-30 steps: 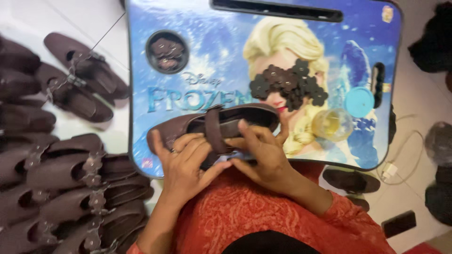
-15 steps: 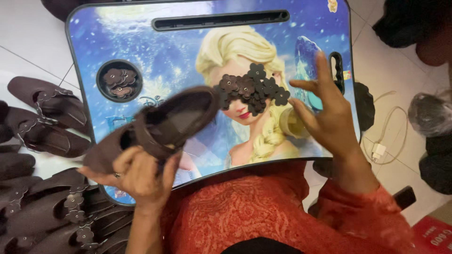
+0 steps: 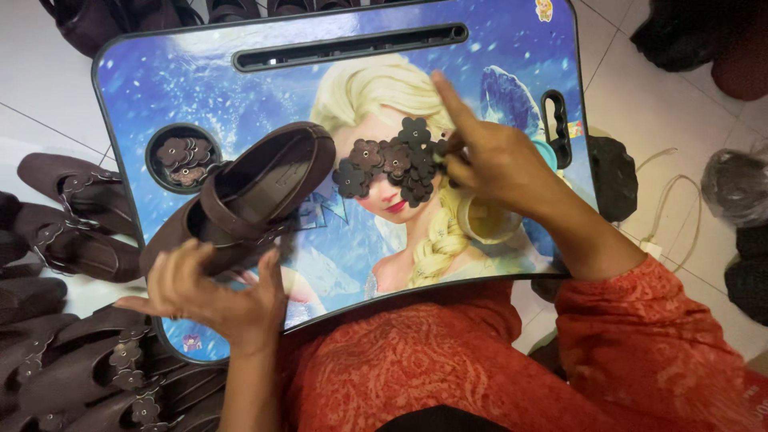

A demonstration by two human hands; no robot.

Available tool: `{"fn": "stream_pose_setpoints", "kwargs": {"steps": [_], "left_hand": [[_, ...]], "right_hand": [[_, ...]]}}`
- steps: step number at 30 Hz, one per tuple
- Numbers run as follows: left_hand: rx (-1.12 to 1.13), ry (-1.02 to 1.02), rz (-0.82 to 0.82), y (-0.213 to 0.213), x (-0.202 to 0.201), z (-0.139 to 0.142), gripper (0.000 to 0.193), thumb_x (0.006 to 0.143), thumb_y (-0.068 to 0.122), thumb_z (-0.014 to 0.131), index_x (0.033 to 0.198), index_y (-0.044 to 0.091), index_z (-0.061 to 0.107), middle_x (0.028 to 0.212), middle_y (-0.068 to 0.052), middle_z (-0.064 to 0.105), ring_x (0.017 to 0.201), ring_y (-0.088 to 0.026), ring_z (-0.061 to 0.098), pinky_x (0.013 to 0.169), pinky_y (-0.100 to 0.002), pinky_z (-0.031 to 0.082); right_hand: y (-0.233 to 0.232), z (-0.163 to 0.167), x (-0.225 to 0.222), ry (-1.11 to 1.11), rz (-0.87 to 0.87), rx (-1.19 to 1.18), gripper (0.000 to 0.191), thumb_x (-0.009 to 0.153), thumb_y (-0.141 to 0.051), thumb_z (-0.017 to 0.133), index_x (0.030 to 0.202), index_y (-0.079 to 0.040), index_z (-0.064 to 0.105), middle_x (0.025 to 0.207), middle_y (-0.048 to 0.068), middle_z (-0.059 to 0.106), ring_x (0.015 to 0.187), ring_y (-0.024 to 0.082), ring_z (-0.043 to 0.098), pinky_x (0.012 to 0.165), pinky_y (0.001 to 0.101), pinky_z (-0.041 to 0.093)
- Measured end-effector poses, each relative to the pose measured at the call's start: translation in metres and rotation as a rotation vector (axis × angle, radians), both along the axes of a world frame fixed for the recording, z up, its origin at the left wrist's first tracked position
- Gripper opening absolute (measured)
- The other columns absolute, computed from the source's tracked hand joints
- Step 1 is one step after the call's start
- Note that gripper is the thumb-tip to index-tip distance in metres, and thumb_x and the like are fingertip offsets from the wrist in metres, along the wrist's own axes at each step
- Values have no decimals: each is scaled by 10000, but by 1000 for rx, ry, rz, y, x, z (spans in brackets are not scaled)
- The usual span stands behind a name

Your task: The person attaches flower-shaped decorations to the straps of brown shoes. They pick up a shoe, place a flower on the strap, and press it into place, repeating this process for multiple shoes.

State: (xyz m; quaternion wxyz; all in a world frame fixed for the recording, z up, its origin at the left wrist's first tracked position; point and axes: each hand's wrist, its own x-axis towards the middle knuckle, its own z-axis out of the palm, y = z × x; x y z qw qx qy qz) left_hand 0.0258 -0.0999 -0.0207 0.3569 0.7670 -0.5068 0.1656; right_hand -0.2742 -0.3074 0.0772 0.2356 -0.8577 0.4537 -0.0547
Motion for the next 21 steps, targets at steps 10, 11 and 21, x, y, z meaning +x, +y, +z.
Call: {"fn": "stream_pose_setpoints", "kwargs": {"steps": [10, 11, 21], "left_hand": [[-116, -177, -813, -33, -95, 49, 348, 1007, 257, 809, 1325, 187, 686, 1311, -2, 657, 1264, -190, 549, 1180, -435, 391], [-123, -167, -850, -42, -102, 55, 339, 1035, 253, 796, 1343, 173, 681, 1325, -10, 655, 1260, -198, 563, 1175, -418, 412], [235, 585, -810, -58, -125, 68, 304, 945, 51, 740, 1245, 87, 716, 991, -85, 738, 838, -206, 692, 807, -369, 547]], "right_hand": [[60, 32, -25, -753, -325, 540, 1027, 869, 73, 705, 1709, -71, 132, 1007, 142, 748, 849, 148, 729, 750, 278, 611], [67, 35, -27, -808, -349, 618, 1028, 863, 83, 695, 1710, -67, 132, 998, 142, 746, 836, 143, 729, 722, 267, 617], [109, 21, -63, -505, -308, -74, 597, 961, -118, 747, 1504, -57, 507, 1321, 109, 709, 1240, 204, 679, 1063, 345, 538]]}}
